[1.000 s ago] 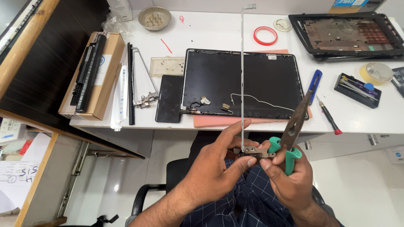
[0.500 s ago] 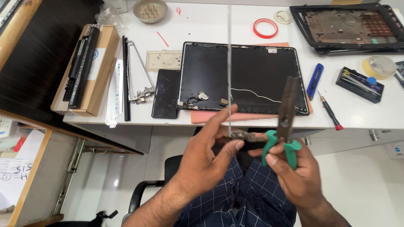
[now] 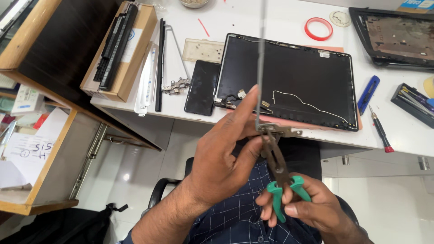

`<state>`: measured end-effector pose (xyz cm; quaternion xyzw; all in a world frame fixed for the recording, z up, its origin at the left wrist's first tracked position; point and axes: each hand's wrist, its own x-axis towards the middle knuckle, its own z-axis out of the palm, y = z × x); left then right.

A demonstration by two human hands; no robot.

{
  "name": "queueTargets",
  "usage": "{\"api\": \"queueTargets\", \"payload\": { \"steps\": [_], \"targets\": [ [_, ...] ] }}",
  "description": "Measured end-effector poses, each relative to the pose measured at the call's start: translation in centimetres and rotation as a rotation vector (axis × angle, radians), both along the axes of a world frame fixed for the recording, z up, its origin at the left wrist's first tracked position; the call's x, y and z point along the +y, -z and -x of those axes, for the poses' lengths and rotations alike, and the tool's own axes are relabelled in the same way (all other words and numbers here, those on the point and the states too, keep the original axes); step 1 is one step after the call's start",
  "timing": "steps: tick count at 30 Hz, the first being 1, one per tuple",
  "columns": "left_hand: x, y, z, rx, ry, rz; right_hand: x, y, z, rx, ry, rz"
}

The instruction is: The person uses a soldering iron and pliers to work on a laptop hinge assembly. They heat the hinge with the soldering iron, then use pliers to bend and adjust a metal rod attached to the hinge. The person repeatedly switches between heating and bending the hinge components.

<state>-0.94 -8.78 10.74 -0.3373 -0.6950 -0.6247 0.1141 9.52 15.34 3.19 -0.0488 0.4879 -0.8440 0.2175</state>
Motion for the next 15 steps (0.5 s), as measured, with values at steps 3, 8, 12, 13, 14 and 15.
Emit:
{"api": "queueTargets", "payload": {
  "steps": [3, 8, 12, 13, 14, 15],
  "targets": [
    [0.03, -0.10, 0.06, -0.018, 0.017, -0.003, 0.24, 0.16, -0.25, -0.014, 0.038, -0.012],
    [-0.29, -0.24, -0.18, 0.020, 0.027, 0.020, 0.26, 0.42, -0.20, -0.003, 0.028, 0.009],
    [-0.43, -0.30, -0.41, 0.008, 0.048, 0.023, 0.50, 0.30, -0.24, -0.012, 0.019, 0.014],
    [-0.46, -0.35, -0.44, 0.022, 0.047, 0.024, 0.59, 0.25, -0.27, -0.010, 0.019, 0.014],
    [-0.49, -0.39, -0.45, 0.035, 0.047, 0.026, 0.68, 0.21, -0.30, -0.017, 0.016, 0.014],
    [-0.53, -0.41, -0.44, 0.032, 0.052, 0.031, 0.75, 0.18, -0.34, -0.024, 0.014, 0.014]
  ]
}}
